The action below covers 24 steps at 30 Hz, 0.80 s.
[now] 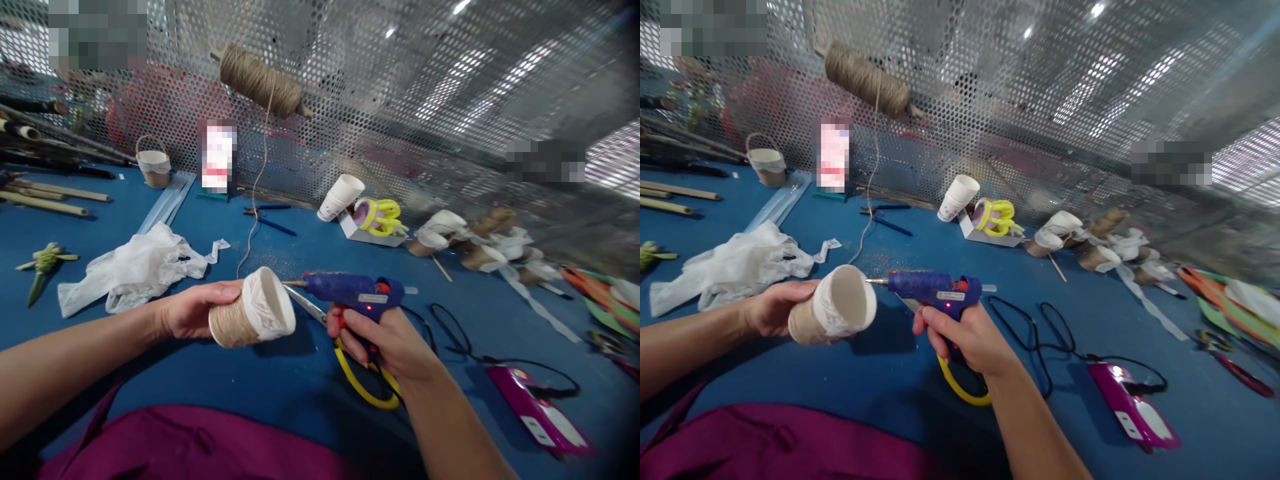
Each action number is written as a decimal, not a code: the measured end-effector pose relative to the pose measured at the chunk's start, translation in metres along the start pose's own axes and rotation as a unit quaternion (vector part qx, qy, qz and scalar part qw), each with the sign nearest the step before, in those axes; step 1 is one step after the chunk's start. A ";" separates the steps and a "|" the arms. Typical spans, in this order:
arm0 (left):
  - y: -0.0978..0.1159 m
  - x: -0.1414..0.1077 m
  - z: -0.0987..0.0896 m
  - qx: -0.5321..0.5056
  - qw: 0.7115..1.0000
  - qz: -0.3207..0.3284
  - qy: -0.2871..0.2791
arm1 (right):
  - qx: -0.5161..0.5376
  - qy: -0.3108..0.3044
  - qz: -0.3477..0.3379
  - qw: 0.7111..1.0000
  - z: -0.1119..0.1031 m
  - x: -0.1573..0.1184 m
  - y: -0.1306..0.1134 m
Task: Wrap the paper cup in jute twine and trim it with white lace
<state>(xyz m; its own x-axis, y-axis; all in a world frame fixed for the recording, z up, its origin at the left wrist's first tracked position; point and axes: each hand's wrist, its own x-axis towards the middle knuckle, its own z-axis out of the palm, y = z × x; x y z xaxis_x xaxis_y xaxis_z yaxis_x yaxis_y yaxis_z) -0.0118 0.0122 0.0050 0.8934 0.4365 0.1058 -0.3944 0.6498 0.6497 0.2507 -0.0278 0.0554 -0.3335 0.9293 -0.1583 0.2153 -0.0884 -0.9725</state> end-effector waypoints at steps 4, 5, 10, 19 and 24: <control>-0.001 -0.001 -0.003 -0.014 1.000 -0.017 0.013 | -0.019 -0.011 -0.008 1.000 -0.001 -0.001 0.002; -0.001 -0.001 -0.003 -0.015 1.000 -0.017 0.017 | -0.022 -0.013 -0.008 1.000 -0.001 -0.002 0.002; 0.002 0.000 0.001 -0.036 0.998 -0.008 0.047 | -0.010 0.015 0.002 1.000 -0.001 -0.003 0.007; 0.002 0.001 0.001 -0.039 0.998 0.027 0.035 | -0.022 -0.040 0.025 0.999 0.002 -0.003 0.005; 0.003 0.002 0.003 -0.031 0.999 0.043 0.002 | -0.004 -0.017 0.012 1.000 0.003 -0.003 0.007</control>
<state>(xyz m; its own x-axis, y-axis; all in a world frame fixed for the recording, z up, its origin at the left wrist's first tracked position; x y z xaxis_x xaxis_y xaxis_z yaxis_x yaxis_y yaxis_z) -0.0109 0.0134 0.0097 0.8551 0.4943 0.1563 -0.4822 0.6475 0.5900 0.2500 -0.0323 0.0486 -0.3590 0.9144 -0.1872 0.2312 -0.1072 -0.9670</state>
